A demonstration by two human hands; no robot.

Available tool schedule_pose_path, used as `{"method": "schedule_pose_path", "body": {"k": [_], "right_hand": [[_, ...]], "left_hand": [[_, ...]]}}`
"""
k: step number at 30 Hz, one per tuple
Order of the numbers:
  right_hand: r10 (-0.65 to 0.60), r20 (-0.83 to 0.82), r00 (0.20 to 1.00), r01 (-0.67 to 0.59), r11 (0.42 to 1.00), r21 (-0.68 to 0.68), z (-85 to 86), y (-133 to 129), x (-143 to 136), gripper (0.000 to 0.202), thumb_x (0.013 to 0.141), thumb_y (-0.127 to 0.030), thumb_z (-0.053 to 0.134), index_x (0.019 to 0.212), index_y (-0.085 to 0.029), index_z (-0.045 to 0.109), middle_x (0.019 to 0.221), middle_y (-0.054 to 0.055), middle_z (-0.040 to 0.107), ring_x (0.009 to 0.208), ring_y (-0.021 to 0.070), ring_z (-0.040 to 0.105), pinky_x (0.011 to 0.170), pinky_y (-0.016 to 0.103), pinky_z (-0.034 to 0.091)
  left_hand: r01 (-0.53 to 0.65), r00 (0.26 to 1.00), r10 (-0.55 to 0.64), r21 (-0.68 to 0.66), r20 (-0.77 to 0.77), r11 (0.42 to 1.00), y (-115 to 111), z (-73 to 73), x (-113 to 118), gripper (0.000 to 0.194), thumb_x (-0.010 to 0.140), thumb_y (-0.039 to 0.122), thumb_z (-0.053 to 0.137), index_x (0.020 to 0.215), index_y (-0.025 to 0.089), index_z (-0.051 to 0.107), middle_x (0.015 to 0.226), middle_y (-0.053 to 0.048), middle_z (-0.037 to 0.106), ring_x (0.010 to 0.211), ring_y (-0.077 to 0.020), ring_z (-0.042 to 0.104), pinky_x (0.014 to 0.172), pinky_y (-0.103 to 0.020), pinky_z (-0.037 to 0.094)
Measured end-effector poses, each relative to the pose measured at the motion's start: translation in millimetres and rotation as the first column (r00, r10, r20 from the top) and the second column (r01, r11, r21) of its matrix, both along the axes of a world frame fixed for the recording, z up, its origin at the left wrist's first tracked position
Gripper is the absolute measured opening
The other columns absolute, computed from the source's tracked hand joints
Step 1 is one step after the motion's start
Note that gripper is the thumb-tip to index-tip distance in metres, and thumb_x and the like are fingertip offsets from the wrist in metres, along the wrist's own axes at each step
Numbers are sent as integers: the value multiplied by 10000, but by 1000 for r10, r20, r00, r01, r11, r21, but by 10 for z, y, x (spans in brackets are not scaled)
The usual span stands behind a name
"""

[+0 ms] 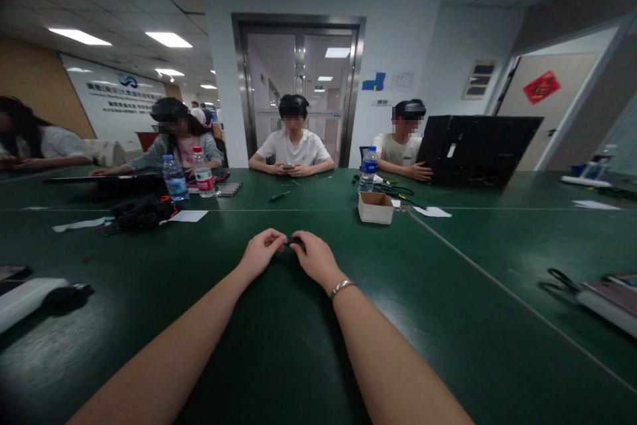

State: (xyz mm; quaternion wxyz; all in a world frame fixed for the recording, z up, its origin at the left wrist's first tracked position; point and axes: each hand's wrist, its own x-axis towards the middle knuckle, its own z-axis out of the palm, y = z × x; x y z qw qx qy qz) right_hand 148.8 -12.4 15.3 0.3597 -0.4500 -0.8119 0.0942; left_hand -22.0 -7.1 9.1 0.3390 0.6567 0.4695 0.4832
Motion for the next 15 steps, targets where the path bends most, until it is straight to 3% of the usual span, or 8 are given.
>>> {"method": "schedule_pose_path", "body": {"k": [6,15], "right_hand": [[22,8,1000,-22,996,85,27,-50,-59,228,837,-195,532,1062,-197,570,1011,66,626,912,164,578,831,328,457],[58,6,998,-59,988,143,64,-95,-80,249,828,-169,532,1074,-198,549,1021,59,611,920,168,577,840,330,476]], "left_hand": [[-130,986,121,-76,-114,989,-19,25,-18,499,763,627,435,663,162,587,556,-12,603,540,-147,569,601,-273,420],[-215,964,199,-72,-175,974,-90,57,-9,551,800,633,334,619,173,577,487,14,524,465,-132,498,532,-262,367]]}}
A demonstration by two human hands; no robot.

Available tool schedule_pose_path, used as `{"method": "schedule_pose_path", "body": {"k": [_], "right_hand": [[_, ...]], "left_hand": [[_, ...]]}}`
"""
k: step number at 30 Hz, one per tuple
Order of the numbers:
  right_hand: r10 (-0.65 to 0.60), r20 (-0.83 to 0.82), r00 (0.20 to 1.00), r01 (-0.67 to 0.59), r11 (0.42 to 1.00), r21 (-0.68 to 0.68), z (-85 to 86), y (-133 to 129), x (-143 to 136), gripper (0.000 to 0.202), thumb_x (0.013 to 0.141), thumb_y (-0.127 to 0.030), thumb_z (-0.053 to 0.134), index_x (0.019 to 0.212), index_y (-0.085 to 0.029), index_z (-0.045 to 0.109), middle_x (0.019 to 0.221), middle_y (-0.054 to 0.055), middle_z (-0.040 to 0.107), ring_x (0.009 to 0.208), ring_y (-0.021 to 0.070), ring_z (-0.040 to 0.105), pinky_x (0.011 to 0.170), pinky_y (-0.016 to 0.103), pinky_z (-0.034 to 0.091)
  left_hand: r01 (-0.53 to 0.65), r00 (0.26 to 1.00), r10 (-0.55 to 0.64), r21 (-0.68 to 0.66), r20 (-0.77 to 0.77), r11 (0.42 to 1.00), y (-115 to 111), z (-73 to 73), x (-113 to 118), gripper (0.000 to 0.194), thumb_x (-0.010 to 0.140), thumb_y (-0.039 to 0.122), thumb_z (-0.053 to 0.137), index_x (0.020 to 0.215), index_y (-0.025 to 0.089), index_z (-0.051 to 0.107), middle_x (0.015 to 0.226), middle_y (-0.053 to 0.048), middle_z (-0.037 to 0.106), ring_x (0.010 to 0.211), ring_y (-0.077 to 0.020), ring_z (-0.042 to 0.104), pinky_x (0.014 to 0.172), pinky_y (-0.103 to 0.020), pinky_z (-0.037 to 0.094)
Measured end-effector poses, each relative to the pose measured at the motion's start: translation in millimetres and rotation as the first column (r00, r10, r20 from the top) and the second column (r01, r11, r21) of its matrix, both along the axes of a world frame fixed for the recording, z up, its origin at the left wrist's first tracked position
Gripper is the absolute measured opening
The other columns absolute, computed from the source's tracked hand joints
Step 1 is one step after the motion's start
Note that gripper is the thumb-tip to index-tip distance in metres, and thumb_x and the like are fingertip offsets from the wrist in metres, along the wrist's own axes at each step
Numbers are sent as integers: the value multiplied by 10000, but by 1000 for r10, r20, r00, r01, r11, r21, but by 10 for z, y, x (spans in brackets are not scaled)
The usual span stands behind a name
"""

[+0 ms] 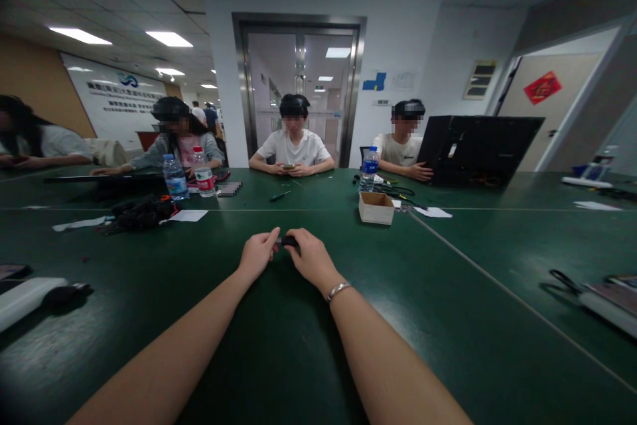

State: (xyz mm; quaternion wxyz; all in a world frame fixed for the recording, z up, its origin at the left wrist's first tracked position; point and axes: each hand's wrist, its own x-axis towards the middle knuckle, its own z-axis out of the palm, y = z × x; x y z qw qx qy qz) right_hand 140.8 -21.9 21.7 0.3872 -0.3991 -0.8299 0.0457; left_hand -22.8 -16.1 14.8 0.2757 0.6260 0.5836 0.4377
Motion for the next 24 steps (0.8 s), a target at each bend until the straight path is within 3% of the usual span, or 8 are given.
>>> {"method": "schedule_pose_path", "body": {"k": [6,10,12,15,18,20,22,24], "right_hand": [[-23,-48,999,21,999,-38,-36,50,32,238,827,-196,543,1063,-198,574,1017,62,624,910,162,581,841,327,471],[-56,-103,993,48,996,-71,-82,114,59,219,817,-215,561,1031,-185,596,989,66,644,888,163,589,830,322,471],[-68,-121,990,58,995,-85,-96,136,71,213,813,-217,563,1020,-183,602,976,66,650,873,163,592,819,321,472],[-84,-138,987,71,993,-96,-104,147,79,206,807,-211,566,1007,-185,608,953,59,653,845,159,591,798,315,474],[-78,-139,987,64,993,-101,-104,144,78,210,796,-197,574,1002,-188,612,945,54,653,837,156,588,791,310,474],[-71,-139,988,57,993,-102,-101,141,80,214,792,-192,578,1003,-188,612,954,55,652,845,157,587,797,311,471],[-78,-148,986,63,993,-103,-99,142,86,208,794,-196,578,999,-186,612,956,57,652,848,157,587,800,312,470],[-86,-155,984,70,992,-106,-100,145,93,200,800,-203,575,996,-185,611,948,56,651,843,155,588,794,309,471]], "left_hand": [[57,997,-62,101,48,993,62,-34,13,411,777,565,472,720,179,600,656,0,595,619,-137,537,604,-251,410],[211,948,-247,184,199,960,117,-47,11,254,724,396,619,849,175,624,850,-35,644,808,-160,591,780,-284,459],[261,921,-305,195,244,945,132,-49,7,299,700,343,655,952,187,616,917,-40,637,864,-162,596,829,-296,455],[221,923,-242,103,299,970,142,-56,7,388,745,382,604,1086,202,559,944,-44,624,817,-151,607,784,-294,463],[176,955,-170,-3,242,984,137,-65,15,341,815,466,473,932,169,593,786,-29,612,668,-139,582,695,-292,460],[206,965,-206,21,160,978,122,-61,18,294,820,430,471,858,173,607,713,-10,580,652,-136,558,684,-285,454],[234,964,-243,95,111,968,103,-46,15,201,779,324,546,919,196,612,789,-13,583,740,-138,565,725,-273,455],[210,966,-226,133,121,969,92,-33,9,329,721,236,608,1049,225,581,953,-33,580,853,-144,568,784,-271,451]]}}
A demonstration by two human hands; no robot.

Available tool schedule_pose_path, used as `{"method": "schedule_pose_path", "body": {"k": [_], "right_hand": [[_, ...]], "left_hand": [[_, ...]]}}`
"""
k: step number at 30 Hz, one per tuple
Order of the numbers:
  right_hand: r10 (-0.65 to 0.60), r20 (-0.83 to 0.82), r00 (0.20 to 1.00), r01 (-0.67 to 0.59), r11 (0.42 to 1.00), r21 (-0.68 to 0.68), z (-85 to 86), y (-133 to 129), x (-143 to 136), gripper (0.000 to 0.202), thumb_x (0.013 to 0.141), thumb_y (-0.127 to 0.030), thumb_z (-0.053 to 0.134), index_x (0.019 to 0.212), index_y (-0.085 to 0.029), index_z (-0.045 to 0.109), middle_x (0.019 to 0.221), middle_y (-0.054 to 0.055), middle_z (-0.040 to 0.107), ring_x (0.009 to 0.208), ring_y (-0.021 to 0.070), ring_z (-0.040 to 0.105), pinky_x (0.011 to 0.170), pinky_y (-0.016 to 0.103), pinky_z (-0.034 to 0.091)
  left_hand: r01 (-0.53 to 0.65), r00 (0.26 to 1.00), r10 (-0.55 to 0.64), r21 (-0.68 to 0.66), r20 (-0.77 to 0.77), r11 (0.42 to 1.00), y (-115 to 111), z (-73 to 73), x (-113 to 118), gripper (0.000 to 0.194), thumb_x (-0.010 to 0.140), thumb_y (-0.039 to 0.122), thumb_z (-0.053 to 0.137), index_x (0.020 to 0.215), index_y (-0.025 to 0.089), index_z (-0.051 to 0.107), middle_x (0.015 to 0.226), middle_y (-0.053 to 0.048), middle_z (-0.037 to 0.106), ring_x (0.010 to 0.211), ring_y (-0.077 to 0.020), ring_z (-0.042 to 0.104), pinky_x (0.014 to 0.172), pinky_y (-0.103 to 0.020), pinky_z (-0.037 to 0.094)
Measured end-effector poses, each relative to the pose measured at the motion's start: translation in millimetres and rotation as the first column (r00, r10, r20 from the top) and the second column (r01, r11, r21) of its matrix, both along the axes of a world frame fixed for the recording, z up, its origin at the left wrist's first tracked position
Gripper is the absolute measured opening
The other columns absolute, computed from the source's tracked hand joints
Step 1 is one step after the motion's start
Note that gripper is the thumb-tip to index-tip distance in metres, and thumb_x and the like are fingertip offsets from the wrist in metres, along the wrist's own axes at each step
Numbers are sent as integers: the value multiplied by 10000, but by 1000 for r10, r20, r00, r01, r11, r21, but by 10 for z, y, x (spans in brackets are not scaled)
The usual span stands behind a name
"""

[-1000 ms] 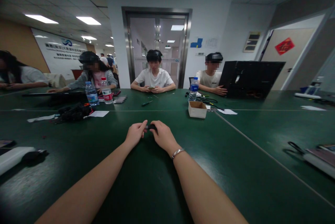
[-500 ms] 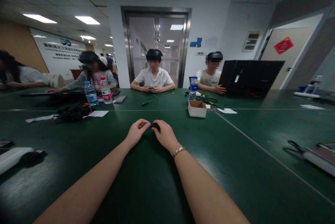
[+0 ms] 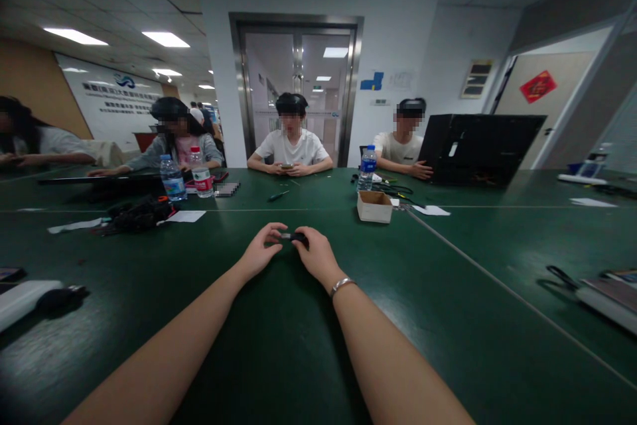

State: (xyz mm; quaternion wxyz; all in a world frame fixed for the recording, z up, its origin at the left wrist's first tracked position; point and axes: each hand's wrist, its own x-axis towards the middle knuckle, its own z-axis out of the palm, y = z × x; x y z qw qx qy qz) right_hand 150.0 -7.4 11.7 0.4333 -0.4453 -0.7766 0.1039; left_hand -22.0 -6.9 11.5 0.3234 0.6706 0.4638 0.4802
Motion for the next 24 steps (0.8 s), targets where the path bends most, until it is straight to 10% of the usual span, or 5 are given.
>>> {"method": "schedule_pose_path", "body": {"k": [18,24], "right_hand": [[38,54,998,-38,999,3,-28,15,-7,238,788,-155,573,1020,-196,609,988,63,644,883,161,585,832,331,464],[20,35,999,-19,1000,-11,-13,10,-6,222,787,-172,582,1006,-190,611,973,55,649,885,160,585,829,318,465]], "left_hand": [[34,999,-34,-93,1,995,53,-72,0,288,818,436,481,872,179,600,754,-29,629,752,-162,601,770,-313,470],[-7,996,13,-67,88,998,38,-58,-7,400,697,300,669,1060,186,548,1005,-76,625,925,-178,596,844,-327,460]]}}
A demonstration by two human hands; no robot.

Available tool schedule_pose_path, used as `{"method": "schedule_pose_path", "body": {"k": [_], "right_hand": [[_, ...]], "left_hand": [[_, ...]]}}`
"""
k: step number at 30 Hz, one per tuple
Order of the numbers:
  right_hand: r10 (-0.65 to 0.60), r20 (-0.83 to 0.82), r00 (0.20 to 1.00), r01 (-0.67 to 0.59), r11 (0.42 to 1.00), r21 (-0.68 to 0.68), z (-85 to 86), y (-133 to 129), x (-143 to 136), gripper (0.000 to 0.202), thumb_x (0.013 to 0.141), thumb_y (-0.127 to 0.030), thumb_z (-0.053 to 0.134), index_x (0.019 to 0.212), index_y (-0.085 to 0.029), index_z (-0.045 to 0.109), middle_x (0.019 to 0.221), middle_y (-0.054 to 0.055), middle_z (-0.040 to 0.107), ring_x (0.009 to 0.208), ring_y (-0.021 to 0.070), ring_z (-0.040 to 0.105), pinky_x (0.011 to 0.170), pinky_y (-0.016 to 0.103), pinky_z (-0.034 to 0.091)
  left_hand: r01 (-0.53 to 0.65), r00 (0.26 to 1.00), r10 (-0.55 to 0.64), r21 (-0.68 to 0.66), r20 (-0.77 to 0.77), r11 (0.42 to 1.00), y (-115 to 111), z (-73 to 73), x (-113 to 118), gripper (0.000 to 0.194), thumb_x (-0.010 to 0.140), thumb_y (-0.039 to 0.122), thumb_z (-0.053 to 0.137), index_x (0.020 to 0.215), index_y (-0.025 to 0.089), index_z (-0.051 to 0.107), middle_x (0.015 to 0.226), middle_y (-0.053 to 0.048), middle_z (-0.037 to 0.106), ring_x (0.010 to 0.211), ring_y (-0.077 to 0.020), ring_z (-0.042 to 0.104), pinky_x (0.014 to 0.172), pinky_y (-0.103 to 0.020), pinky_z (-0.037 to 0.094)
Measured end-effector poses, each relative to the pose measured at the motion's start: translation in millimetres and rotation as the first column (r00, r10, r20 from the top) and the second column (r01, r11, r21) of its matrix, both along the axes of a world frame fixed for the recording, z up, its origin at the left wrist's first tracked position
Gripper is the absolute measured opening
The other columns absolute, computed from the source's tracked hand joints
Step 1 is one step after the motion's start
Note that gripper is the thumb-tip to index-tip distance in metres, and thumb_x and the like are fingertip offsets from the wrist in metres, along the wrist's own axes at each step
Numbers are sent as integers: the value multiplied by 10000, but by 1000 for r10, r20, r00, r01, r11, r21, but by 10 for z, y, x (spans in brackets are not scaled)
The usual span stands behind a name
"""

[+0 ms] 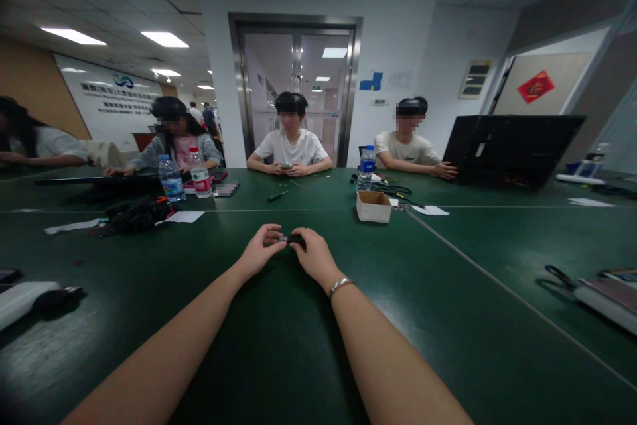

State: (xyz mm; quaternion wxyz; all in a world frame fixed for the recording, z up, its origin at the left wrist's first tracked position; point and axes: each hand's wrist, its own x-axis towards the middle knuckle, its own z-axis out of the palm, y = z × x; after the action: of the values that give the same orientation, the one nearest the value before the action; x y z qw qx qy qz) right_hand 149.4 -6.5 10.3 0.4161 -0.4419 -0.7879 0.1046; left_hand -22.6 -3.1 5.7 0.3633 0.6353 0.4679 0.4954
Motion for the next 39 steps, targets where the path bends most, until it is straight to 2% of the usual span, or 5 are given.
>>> {"method": "schedule_pose_path", "body": {"k": [6,11,18,34,39], "right_hand": [[6,-8,1000,-7,1000,-11,0,-5,5,224,782,-165,581,1002,-192,617,966,55,647,867,152,588,826,319,464],[12,-25,1000,-12,1000,-9,2,-5,4,216,783,-172,588,996,-195,615,955,53,648,864,156,588,824,323,466],[16,-11,1000,-16,1000,-18,17,-26,1,224,799,-179,569,1020,-195,607,982,58,642,880,156,586,820,317,467],[31,12,999,-31,999,-18,5,-25,-3,233,776,-156,598,1005,-197,602,977,53,636,876,157,583,818,322,463],[44,25,999,-44,999,-13,18,-35,-14,237,772,-147,595,1004,-198,600,966,48,633,857,154,577,817,325,463]], "left_hand": [[55,992,-56,-13,-109,998,-38,51,4,158,799,279,526,892,178,604,907,-51,646,858,-169,600,815,-317,466],[23,997,-21,27,-74,999,-68,83,-1,343,695,151,622,1030,196,561,1034,-55,619,939,-170,586,799,-294,469],[-44,969,29,-59,-244,997,-49,41,3,410,822,531,418,774,169,606,685,-21,600,647,-153,555,637,-283,426],[-66,954,88,84,-288,994,4,-19,2,289,822,453,462,836,198,600,938,-44,548,784,-161,552,754,-296,429],[-88,947,85,6,-309,996,-43,21,5,506,855,562,300,665,184,579,788,-55,583,724,-181,554,695,-307,419]]}}
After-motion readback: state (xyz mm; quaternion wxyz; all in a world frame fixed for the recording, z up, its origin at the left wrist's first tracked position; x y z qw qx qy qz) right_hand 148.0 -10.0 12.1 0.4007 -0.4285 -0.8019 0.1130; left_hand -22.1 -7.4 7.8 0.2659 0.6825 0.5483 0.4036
